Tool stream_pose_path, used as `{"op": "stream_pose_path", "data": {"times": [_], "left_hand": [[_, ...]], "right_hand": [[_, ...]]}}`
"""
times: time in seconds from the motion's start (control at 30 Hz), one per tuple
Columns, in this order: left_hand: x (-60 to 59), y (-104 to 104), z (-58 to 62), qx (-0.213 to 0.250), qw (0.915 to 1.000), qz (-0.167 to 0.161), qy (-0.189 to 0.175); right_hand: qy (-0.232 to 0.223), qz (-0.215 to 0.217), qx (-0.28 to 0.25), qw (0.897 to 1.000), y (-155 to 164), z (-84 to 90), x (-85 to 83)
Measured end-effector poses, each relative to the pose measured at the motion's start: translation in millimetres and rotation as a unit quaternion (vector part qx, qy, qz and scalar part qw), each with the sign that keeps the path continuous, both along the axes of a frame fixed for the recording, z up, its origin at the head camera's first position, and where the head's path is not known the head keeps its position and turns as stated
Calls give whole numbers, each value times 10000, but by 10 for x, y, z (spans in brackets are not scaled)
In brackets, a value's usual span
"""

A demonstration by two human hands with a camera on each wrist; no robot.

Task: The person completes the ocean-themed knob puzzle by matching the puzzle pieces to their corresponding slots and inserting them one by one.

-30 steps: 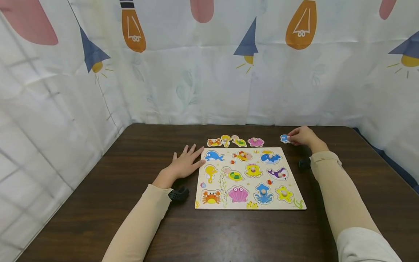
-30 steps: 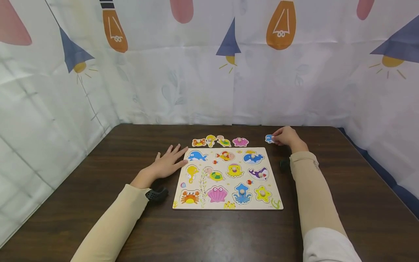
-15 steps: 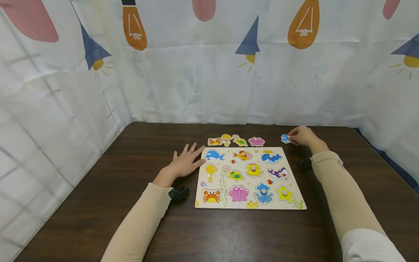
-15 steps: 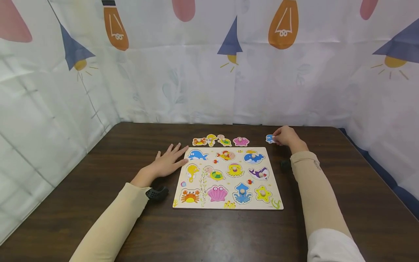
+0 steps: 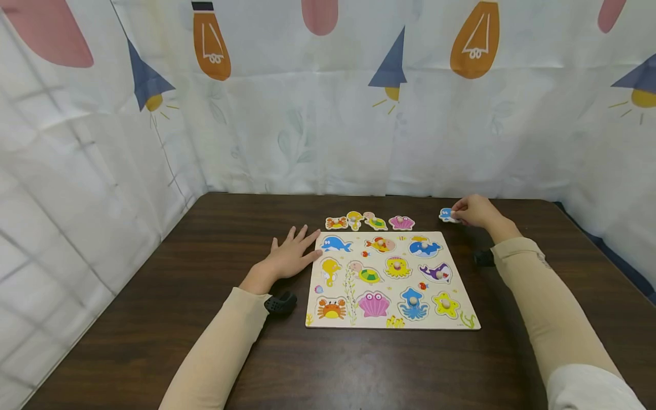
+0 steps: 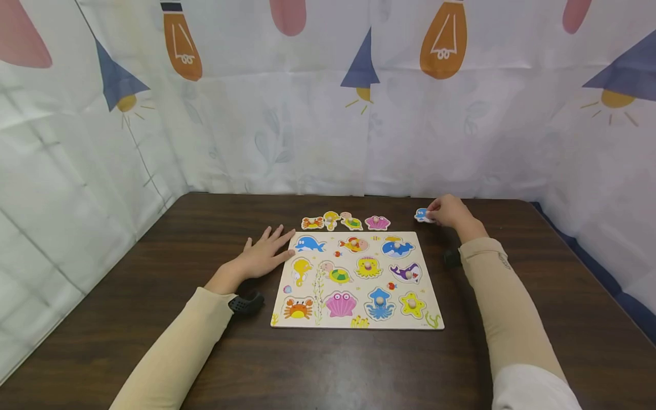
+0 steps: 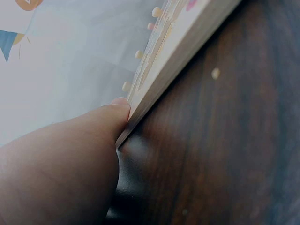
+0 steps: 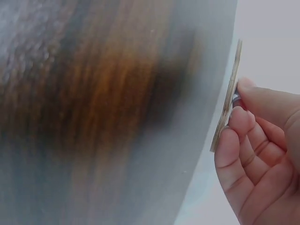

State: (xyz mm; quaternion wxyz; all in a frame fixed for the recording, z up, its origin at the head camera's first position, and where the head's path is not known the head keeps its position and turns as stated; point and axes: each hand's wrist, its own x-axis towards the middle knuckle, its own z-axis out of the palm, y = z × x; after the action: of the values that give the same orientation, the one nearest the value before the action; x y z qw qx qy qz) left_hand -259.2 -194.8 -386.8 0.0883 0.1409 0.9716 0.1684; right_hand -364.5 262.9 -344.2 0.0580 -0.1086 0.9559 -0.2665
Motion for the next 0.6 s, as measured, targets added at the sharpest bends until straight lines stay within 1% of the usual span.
{"op": "stream_pose_path", "data": {"times": [0.4, 0.6], "left_hand": [[18, 12, 19, 18, 10000, 17, 5], [14, 5, 17, 5, 10000, 15, -23]], "right_hand": [[267, 349, 31, 9990, -78, 130, 117], [394, 513, 17, 9979, -152, 224, 184]]}}
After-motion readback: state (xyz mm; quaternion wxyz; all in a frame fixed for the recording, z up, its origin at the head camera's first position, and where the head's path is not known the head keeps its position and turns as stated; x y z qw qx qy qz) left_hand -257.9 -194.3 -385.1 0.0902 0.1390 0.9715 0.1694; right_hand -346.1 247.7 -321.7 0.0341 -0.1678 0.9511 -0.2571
